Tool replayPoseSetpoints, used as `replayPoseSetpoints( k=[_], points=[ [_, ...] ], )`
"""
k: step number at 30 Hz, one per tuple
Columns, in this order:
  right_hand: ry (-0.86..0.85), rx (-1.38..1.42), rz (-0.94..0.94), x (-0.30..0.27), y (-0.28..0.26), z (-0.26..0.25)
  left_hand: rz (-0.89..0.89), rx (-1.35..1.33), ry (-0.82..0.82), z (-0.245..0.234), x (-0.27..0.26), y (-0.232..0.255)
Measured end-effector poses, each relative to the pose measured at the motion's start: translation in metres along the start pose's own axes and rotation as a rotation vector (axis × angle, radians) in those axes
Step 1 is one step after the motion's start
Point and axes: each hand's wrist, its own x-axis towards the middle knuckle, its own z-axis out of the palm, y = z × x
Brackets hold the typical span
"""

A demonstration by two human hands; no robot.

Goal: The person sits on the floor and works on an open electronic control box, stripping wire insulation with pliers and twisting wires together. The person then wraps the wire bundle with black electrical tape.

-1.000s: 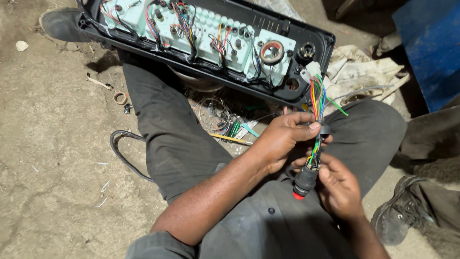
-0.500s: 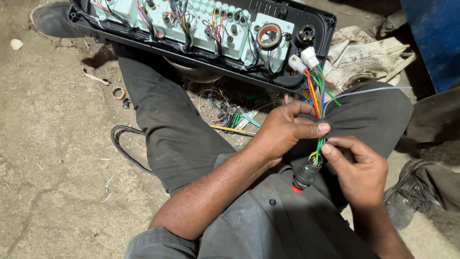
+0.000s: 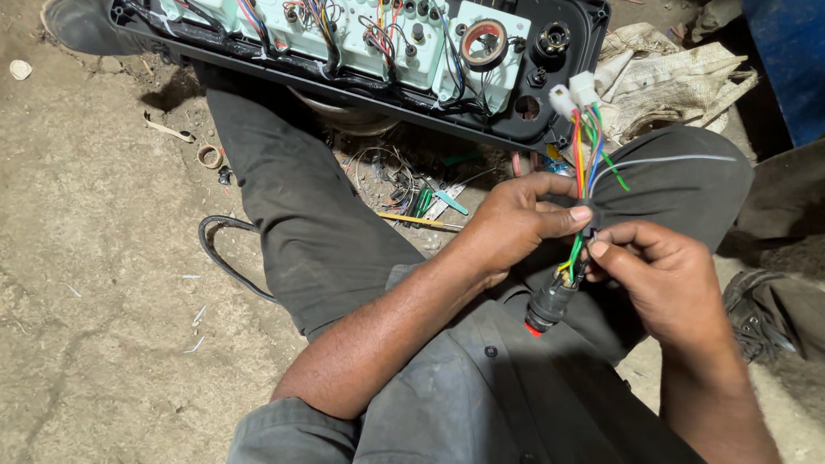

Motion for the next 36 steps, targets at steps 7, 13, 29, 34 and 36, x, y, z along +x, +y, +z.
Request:
replayPoseSetpoints(
  k=[7, 13, 29, 34, 36],
  points=[
    [-0.091, 0.134, 0.044, 0.001, -0.001, -0.003, -0.028, 0.022, -0.089, -0.008, 0.003, 0.003],
    [-0.155, 0.157, 0.063, -0.001, -0.005, 0.008, -0.110, 0.034, -0.166, -0.019, 0.000, 0.013],
    [-0.241, -0.091, -0.158, -0.022, -0.020, 0.005, -0.059, -0.047, -0.327, -0.018, -0.021, 0.035],
    [-0.180, 0.081, -0.090, -0.027, 0.005, 0.013, -0.014, -0.126, -0.452, -0.026, -0.026, 0.038],
    [-0.182, 0.207, -0.005, -0.021, 0.022, 0.020, -0.034, -0.169, -0.499, -0.031, -0.026, 0.037]
  ],
)
